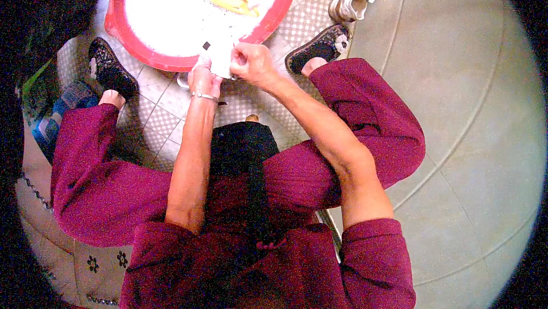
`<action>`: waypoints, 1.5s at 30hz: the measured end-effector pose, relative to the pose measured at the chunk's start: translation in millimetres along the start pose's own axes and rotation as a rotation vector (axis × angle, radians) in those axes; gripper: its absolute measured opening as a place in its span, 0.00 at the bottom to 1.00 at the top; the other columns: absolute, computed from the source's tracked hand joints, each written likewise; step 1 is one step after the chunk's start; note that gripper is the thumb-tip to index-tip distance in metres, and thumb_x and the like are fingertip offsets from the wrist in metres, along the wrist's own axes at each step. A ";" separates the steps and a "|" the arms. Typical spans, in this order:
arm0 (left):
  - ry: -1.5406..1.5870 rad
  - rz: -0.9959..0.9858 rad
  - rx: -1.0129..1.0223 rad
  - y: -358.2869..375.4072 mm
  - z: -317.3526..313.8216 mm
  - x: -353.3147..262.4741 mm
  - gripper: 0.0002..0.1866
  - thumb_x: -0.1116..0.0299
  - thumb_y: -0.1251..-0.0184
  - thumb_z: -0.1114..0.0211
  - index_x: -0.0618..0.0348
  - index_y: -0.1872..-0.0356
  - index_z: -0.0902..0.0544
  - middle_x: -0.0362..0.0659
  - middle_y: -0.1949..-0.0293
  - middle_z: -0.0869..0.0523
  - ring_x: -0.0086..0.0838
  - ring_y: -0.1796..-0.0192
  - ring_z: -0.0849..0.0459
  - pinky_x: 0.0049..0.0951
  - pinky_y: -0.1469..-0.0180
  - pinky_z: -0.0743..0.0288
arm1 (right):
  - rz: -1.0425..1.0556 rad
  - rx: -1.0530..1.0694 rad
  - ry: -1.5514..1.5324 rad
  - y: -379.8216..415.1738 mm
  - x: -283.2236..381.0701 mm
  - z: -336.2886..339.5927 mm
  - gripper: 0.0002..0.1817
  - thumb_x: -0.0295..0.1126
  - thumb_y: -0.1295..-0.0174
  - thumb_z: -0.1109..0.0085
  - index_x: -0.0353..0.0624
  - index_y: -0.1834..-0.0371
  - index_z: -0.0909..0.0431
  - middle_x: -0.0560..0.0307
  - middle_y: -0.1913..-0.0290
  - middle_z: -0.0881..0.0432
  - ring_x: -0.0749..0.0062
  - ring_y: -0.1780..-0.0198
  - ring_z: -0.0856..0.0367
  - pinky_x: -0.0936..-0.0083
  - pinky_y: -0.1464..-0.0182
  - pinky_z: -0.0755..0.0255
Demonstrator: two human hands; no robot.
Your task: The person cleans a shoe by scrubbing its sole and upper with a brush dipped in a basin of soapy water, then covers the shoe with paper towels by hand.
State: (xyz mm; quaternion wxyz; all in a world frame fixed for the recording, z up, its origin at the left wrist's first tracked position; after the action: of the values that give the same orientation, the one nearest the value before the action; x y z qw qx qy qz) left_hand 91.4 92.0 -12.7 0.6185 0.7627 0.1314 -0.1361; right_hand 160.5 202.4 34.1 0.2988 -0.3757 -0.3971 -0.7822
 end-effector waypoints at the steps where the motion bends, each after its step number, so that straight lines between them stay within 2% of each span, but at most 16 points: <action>1: 0.000 0.000 0.000 -0.2 0.1 0.2 0.18 0.68 0.32 0.55 0.73 0.48 0.34 0.53 0.50 0.25 0.41 0.52 0.22 0.41 0.53 0.24 | 0.033 -0.001 0.051 -0.3 4.6 0.2 0.05 0.27 0.53 0.43 0.38 0.75 0.26 0.63 0.80 0.26 0.82 0.76 0.29 0.81 0.72 0.32; 3: 0.061 0.010 -0.029 -0.9 1.5 0.9 0.12 0.77 0.39 0.51 0.69 0.55 0.27 0.47 0.61 0.21 0.31 0.65 0.18 0.27 0.71 0.22 | 0.065 -0.002 0.102 -0.7 8.7 1.4 0.06 0.27 0.55 0.42 0.38 0.75 0.26 0.62 0.81 0.27 0.82 0.76 0.29 0.80 0.72 0.32; 7: 0.106 -0.027 0.012 -3.1 1.6 5.3 0.12 0.76 0.39 0.51 0.67 0.56 0.26 0.46 0.64 0.20 0.31 0.64 0.18 0.26 0.72 0.24 | 0.037 -0.012 0.008 -1.5 -0.7 3.2 0.06 0.28 0.58 0.42 0.38 0.78 0.27 0.61 0.83 0.29 0.78 0.78 0.28 0.79 0.74 0.32; 9: -0.209 -0.086 0.041 -4.7 4.4 3.3 0.15 0.69 0.33 0.53 0.71 0.53 0.28 0.49 0.58 0.21 0.33 0.61 0.19 0.27 0.69 0.21 | 0.002 -0.025 -0.062 -2.2 -10.8 4.1 0.06 0.29 0.60 0.42 0.39 0.81 0.28 0.58 0.85 0.29 0.76 0.80 0.28 0.78 0.76 0.32; 10: -0.209 -0.086 0.040 -12.5 10.4 9.2 0.15 0.69 0.33 0.53 0.71 0.53 0.28 0.49 0.58 0.21 0.33 0.61 0.19 0.27 0.69 0.21 | -0.031 0.001 -0.091 -2.2 -15.4 4.3 0.07 0.29 0.60 0.42 0.39 0.81 0.28 0.60 0.85 0.30 0.78 0.79 0.29 0.79 0.75 0.33; 12: -0.729 -0.407 -0.022 -28.3 18.4 8.7 0.14 0.69 0.34 0.51 0.70 0.58 0.24 0.46 0.64 0.19 0.27 0.70 0.19 0.22 0.78 0.25 | -0.064 0.027 -0.121 -4.1 -19.2 5.8 0.07 0.29 0.60 0.42 0.38 0.81 0.28 0.61 0.85 0.31 0.81 0.79 0.30 0.80 0.75 0.34; 13: -0.729 -0.407 -0.022 -24.4 16.2 5.7 0.14 0.69 0.34 0.51 0.70 0.58 0.24 0.46 0.64 0.19 0.27 0.70 0.19 0.22 0.78 0.25 | -0.045 0.053 -0.113 -5.7 -17.9 6.3 0.07 0.29 0.60 0.42 0.38 0.81 0.28 0.61 0.84 0.31 0.81 0.78 0.31 0.81 0.74 0.34; 15: -0.456 -0.175 0.001 -13.4 10.8 3.1 0.14 0.67 0.34 0.51 0.69 0.60 0.24 0.45 0.69 0.20 0.24 0.76 0.22 0.21 0.83 0.30 | -0.027 0.078 -0.107 -6.9 -15.7 6.6 0.07 0.28 0.60 0.41 0.38 0.81 0.28 0.61 0.84 0.31 0.82 0.77 0.31 0.81 0.73 0.34; 21: -0.495 -0.197 -0.028 -21.2 11.3 1.3 0.14 0.66 0.34 0.52 0.68 0.64 0.23 0.42 0.74 0.21 0.19 0.84 0.28 0.19 0.89 0.42 | 0.045 0.032 -0.067 -8.9 -6.0 2.7 0.07 0.27 0.60 0.42 0.38 0.81 0.30 0.61 0.83 0.32 0.82 0.77 0.32 0.80 0.74 0.35; 23: -0.450 -0.177 -0.014 -19.1 10.5 -1.2 0.14 0.66 0.34 0.52 0.67 0.64 0.23 0.42 0.74 0.21 0.19 0.85 0.29 0.19 0.89 0.42 | 0.234 -0.089 -0.019 -10.9 2.4 6.0 0.07 0.27 0.60 0.42 0.38 0.82 0.30 0.62 0.83 0.32 0.82 0.78 0.33 0.81 0.75 0.35; 28: -0.388 -0.099 0.011 -18.0 9.7 -5.3 0.13 0.67 0.34 0.53 0.67 0.61 0.24 0.42 0.73 0.20 0.20 0.84 0.26 0.19 0.89 0.39 | 0.047 0.025 -0.128 -13.6 -10.8 -1.8 0.07 0.28 0.59 0.41 0.38 0.81 0.29 0.64 0.83 0.31 0.84 0.77 0.33 0.83 0.74 0.36; 30: -0.393 -0.041 0.074 -21.8 11.3 -4.4 0.14 0.68 0.34 0.53 0.70 0.57 0.26 0.45 0.68 0.19 0.25 0.76 0.20 0.23 0.83 0.29 | -0.005 0.060 -0.172 -11.6 -12.4 -4.5 0.07 0.29 0.59 0.41 0.38 0.80 0.28 0.66 0.82 0.31 0.85 0.77 0.33 0.83 0.74 0.35; 31: -0.392 -0.046 0.073 -17.3 9.4 -6.9 0.14 0.68 0.34 0.53 0.70 0.57 0.26 0.45 0.68 0.19 0.25 0.76 0.20 0.23 0.83 0.29 | -0.002 0.080 -0.193 -11.0 -9.7 -5.4 0.07 0.29 0.59 0.40 0.38 0.80 0.27 0.66 0.82 0.30 0.85 0.76 0.33 0.83 0.74 0.35; 33: -0.255 0.011 0.037 -6.8 6.6 -8.5 0.15 0.69 0.34 0.54 0.71 0.54 0.28 0.48 0.61 0.20 0.31 0.65 0.18 0.28 0.70 0.21 | 0.007 0.099 -0.217 -8.8 -2.8 -7.0 0.08 0.30 0.59 0.40 0.38 0.80 0.27 0.67 0.82 0.30 0.86 0.76 0.33 0.83 0.74 0.35; 39: -0.104 0.071 0.129 7.7 4.8 -12.5 0.15 0.69 0.33 0.55 0.70 0.51 0.30 0.49 0.56 0.22 0.35 0.58 0.20 0.33 0.59 0.22 | 0.029 0.060 -0.225 5.2 29.9 -1.3 0.07 0.29 0.60 0.39 0.39 0.81 0.27 0.67 0.81 0.29 0.85 0.76 0.32 0.83 0.73 0.34; 45: -0.099 0.113 0.288 73.8 -12.4 -43.6 0.18 0.69 0.31 0.60 0.69 0.45 0.37 0.51 0.49 0.27 0.38 0.48 0.25 0.37 0.47 0.29 | 0.082 0.043 -0.223 24.8 78.6 19.2 0.12 0.27 0.62 0.39 0.41 0.73 0.31 0.65 0.74 0.28 0.83 0.70 0.31 0.83 0.69 0.33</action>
State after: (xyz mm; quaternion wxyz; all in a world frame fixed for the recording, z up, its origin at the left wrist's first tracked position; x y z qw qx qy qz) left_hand 78.6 87.9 73.0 0.5152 0.8420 0.0367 -0.1560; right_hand 143.9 192.8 116.5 0.2923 -0.4700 -0.4288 -0.7140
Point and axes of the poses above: each hand's wrist, its own y-axis away from the middle knuckle, its own z-axis out of the back of the hand, x = y × z, the point moved 5 cm from there along -y, towards the middle knuckle
